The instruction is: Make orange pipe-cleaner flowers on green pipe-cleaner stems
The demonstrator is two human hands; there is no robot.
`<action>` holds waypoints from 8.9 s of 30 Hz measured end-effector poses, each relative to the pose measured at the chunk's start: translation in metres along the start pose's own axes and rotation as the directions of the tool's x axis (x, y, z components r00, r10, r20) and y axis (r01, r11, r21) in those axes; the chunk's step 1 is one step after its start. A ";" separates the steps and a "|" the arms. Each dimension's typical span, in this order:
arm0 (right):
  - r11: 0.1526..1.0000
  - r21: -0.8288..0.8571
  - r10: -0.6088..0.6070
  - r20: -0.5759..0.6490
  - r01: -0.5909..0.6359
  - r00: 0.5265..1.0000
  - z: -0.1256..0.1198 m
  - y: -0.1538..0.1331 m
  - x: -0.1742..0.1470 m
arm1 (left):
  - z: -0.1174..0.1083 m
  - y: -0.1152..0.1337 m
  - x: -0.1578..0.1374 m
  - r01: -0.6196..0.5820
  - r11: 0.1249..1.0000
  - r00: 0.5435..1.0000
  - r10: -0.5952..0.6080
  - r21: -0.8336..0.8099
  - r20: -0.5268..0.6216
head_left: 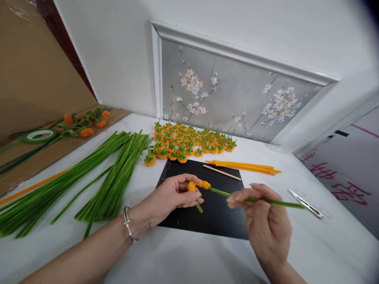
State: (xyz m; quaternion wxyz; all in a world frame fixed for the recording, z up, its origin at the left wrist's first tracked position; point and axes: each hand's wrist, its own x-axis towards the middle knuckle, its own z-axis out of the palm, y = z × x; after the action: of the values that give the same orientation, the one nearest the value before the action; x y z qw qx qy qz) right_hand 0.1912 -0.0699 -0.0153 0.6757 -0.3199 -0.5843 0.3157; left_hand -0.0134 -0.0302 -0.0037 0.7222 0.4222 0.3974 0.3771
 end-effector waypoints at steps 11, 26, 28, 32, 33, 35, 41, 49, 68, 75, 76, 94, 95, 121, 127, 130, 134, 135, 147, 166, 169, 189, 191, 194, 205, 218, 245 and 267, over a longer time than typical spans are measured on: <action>0.869 -0.492 0.292 0.435 -0.047 0.851 0.004 -0.002 -0.002 | 0.010 -0.008 -0.001 -0.093 0.995 0.995 0.094 0.032 -0.044; 0.546 -0.637 -0.031 0.634 0.544 0.773 0.012 0.006 0.001 | 0.021 -0.006 -0.008 -0.025 0.990 0.999 0.021 -0.136 -0.033; 0.533 -0.603 -0.009 0.697 0.593 0.717 0.009 0.004 0.004 | 0.020 -0.005 -0.008 -0.020 0.991 0.999 0.014 -0.131 -0.044; 0.560 -0.529 0.030 0.782 0.638 0.622 0.003 -0.001 0.008 | 0.017 -0.002 -0.007 -0.014 0.991 0.999 0.007 -0.131 -0.052; 0.569 -0.517 0.033 0.791 0.640 0.610 0.001 -0.002 0.009 | 0.016 -0.001 -0.006 -0.010 0.991 0.999 0.004 -0.131 -0.047; 0.584 -0.498 0.036 0.805 0.641 0.593 -0.001 -0.004 0.011 | 0.015 0.001 -0.006 -0.014 0.991 0.999 0.008 -0.130 -0.048; 0.664 -0.464 0.043 0.806 0.586 0.590 -0.003 -0.004 0.013 | 0.011 0.005 -0.005 -0.043 0.985 0.998 0.035 -0.165 -0.056; 0.955 -0.294 0.146 0.580 0.039 0.802 -0.007 -0.012 0.013 | 0.013 0.002 -0.004 -0.070 0.977 0.996 0.058 -0.203 -0.062; 0.809 -0.463 -0.089 0.511 0.362 0.855 0.009 -0.007 -0.002 | 0.023 -0.010 -0.003 -0.059 0.960 0.993 0.028 -0.272 -0.118; 0.807 -0.483 -0.107 0.448 0.341 0.887 0.013 -0.006 -0.001 | 0.027 -0.008 -0.004 -0.105 0.934 0.990 0.066 -0.343 -0.124; 0.805 -0.492 -0.098 0.439 0.331 0.893 0.013 -0.006 -0.001 | 0.027 -0.008 -0.004 -0.110 0.934 0.989 0.069 -0.340 -0.131; 0.723 -0.591 -0.079 0.442 0.357 0.893 0.013 0.004 -0.004 | 0.034 -0.010 -0.008 -0.167 0.942 0.985 0.146 -0.291 -0.094; 0.724 -0.589 -0.085 0.440 0.359 0.894 0.014 0.004 -0.004 | 0.036 -0.011 -0.009 -0.171 0.941 0.984 0.151 -0.293 -0.090; 0.716 -0.580 -0.145 0.422 0.389 0.895 0.015 0.001 -0.007 | 0.019 -0.010 -0.004 -0.161 0.966 0.985 0.144 -0.203 -0.096; 0.735 -0.591 -0.087 0.406 0.333 0.910 0.016 -0.004 -0.008 | 0.023 -0.013 -0.002 -0.145 0.956 0.980 0.104 -0.254 -0.169; 0.734 -0.590 -0.067 0.432 0.337 0.900 0.017 -0.004 -0.009 | 0.025 -0.016 -0.002 -0.161 0.957 0.974 0.114 -0.240 -0.197; 0.743 -0.572 -0.082 0.437 0.347 0.896 0.021 -0.004 -0.010 | 0.027 -0.018 -0.002 -0.173 0.950 0.967 0.115 -0.259 -0.226; 0.745 -0.569 -0.088 0.434 0.348 0.897 0.022 -0.004 -0.010 | 0.028 -0.018 -0.002 -0.173 0.949 0.967 0.112 -0.263 -0.230; 0.756 -0.579 -0.081 0.377 0.303 0.923 0.024 -0.006 -0.009 | 0.033 -0.015 -0.006 -0.218 0.964 0.949 0.173 -0.153 -0.263; 0.806 -0.532 -0.033 0.396 0.259 0.918 0.022 -0.009 -0.010 | 0.034 -0.015 -0.008 -0.259 0.959 0.947 0.229 -0.117 -0.225; 0.805 -0.528 -0.051 0.391 0.270 0.919 0.023 -0.008 -0.010 | 0.036 -0.015 -0.009 -0.257 0.965 0.947 0.240 -0.056 -0.215; 0.699 -0.612 -0.127 0.405 0.371 0.906 0.016 0.000 -0.004 | 0.032 -0.017 -0.009 -0.238 0.965 0.957 0.214 -0.113 -0.194; 0.697 -0.621 -0.122 0.388 0.357 0.913 0.017 0.000 -0.005 | 0.032 -0.018 -0.009 -0.235 0.967 0.960 0.214 -0.102 -0.178; 0.701 -0.625 -0.123 0.369 0.344 0.921 0.018 -0.001 -0.006 | 0.032 -0.019 -0.010 -0.243 0.967 0.959 0.226 -0.080 -0.172; 0.702 -0.620 -0.125 0.376 0.350 0.918 0.016 0.003 -0.007 | 0.032 -0.016 -0.012 -0.268 0.963 0.952 0.264 -0.008 -0.158; 0.737 -0.591 -0.094 0.391 0.328 0.916 0.020 0.000 -0.009 | 0.030 -0.016 -0.009 -0.322 0.937 0.919 0.344 0.134 -0.192; 0.769 -0.562 -0.056 0.417 0.306 0.907 0.023 -0.004 -0.009 | 0.029 -0.020 -0.010 -0.361 0.893 0.869 0.427 0.270 -0.250; 0.782 -0.555 -0.056 0.388 0.282 0.920 0.023 -0.003 -0.006 | 0.031 -0.018 -0.011 -0.379 0.877 0.857 0.453 0.295 -0.246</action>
State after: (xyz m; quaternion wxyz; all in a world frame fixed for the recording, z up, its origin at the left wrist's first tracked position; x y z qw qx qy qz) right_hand 0.1679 -0.0751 -0.0143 0.4495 -0.4013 -0.7914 0.1029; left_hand 0.0138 -0.0565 -0.0071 0.4964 0.5174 0.4454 0.5362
